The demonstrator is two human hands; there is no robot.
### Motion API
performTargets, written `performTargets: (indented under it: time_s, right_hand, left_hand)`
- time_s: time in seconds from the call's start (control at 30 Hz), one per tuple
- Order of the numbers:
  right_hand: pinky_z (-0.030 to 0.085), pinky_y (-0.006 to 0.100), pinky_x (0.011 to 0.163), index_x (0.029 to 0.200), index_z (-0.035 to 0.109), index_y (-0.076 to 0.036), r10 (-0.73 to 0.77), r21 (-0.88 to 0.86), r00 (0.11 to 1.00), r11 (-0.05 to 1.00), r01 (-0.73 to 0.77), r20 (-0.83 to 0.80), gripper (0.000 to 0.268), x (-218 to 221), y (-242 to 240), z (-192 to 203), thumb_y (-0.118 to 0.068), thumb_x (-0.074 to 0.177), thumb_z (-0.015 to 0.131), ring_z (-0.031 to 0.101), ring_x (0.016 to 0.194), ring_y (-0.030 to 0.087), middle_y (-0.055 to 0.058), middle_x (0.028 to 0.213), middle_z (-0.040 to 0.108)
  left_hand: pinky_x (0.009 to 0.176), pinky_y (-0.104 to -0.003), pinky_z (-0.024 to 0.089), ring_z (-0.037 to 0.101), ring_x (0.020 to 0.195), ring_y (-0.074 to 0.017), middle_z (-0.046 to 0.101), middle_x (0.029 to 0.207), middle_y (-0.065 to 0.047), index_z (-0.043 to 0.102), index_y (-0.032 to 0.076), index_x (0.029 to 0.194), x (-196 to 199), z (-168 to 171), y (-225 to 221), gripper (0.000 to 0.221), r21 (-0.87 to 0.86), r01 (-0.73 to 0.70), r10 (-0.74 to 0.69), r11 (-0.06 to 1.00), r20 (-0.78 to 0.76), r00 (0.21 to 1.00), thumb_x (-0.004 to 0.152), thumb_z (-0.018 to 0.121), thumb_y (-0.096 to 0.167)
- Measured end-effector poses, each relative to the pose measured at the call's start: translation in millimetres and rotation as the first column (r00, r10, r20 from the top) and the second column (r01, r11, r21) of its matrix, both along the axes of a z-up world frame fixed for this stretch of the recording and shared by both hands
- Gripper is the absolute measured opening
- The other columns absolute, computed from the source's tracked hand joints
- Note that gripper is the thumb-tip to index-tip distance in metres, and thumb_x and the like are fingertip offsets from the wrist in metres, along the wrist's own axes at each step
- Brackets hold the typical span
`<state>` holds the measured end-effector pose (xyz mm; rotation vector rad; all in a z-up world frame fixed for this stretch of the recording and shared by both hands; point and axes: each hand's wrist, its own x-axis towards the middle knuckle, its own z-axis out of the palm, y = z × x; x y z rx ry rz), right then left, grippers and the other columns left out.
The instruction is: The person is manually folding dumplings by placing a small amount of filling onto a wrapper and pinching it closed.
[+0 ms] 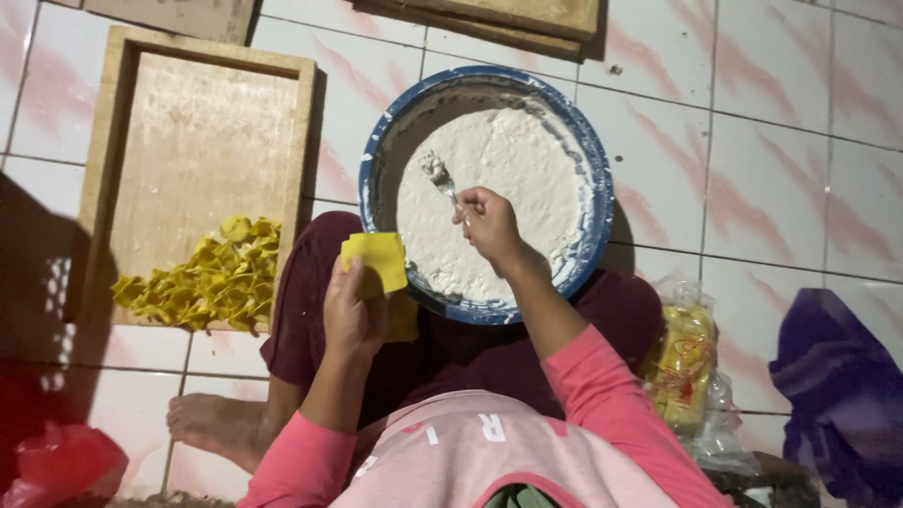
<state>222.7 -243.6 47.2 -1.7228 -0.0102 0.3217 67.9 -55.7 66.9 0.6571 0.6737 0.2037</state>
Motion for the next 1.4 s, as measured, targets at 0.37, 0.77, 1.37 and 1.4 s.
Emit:
performTargets:
  time_s: [0.37,0.77,1.37,1.4]
  right_hand:
    - [0.062,0.032,0.061,0.110,0.076,0.005,-0.078,-0.078,0.836,0.987,0.143,0.542,0.019,-67.1,-52.3,83.8,0.004,0.092,0.070,0.075,0.071,0.023,0.018,0.090,0.076]
    - [0.060,0.036,0.067,0.117,0.078,-0.005,0.031,-0.237,0.730,0.954,0.182,0.683,0.029,-75.6,-81.9,43.4,0.004,0.092,0.070,0.075,0.082,0.029,0.011,0.093,0.075]
    - [0.054,0.033,0.066,0.108,0.076,0.000,-0.252,-0.092,0.887,0.947,0.309,0.387,0.017,-73.6,-105.3,57.2,-0.005,0.092,0.072,0.062,0.073,0.012,0.009,0.080,0.072]
    - [0.050,0.027,0.058,0.107,0.078,0.000,-0.269,-0.088,0.882,0.941,0.326,0.386,0.019,-67.9,-107.5,56.1,-0.005,0.089,0.075,0.055,0.064,0.008,0.005,0.073,0.068]
  left_hand:
    - [0.090,-0.067,0.054,0.071,0.102,-0.0377,0.069,0.118,-0.019,0.059,0.007,0.128,105.7,2.9,-89.8,0.035,-0.205,0.026,-0.031,0.978,-0.020,0.999,0.098,0.064,0.024]
    - [0.094,-0.064,0.055,0.067,0.112,-0.0442,0.061,0.131,-0.028,0.054,-0.004,0.136,113.7,-39.4,-119.1,0.045,-0.332,0.109,-0.099,0.937,0.048,0.994,0.108,0.048,0.030]
    - [0.081,-0.055,0.063,0.073,0.094,-0.0323,0.070,0.109,-0.014,0.065,0.009,0.123,108.0,2.7,-109.7,0.029,-0.171,0.334,-0.296,0.927,0.213,0.931,0.104,0.057,0.030]
    - [0.079,-0.050,0.064,0.073,0.090,-0.0283,0.070,0.110,-0.012,0.066,0.008,0.126,106.2,-1.9,-110.9,0.032,-0.138,0.407,-0.362,0.903,0.267,0.893,0.104,0.056,0.030]
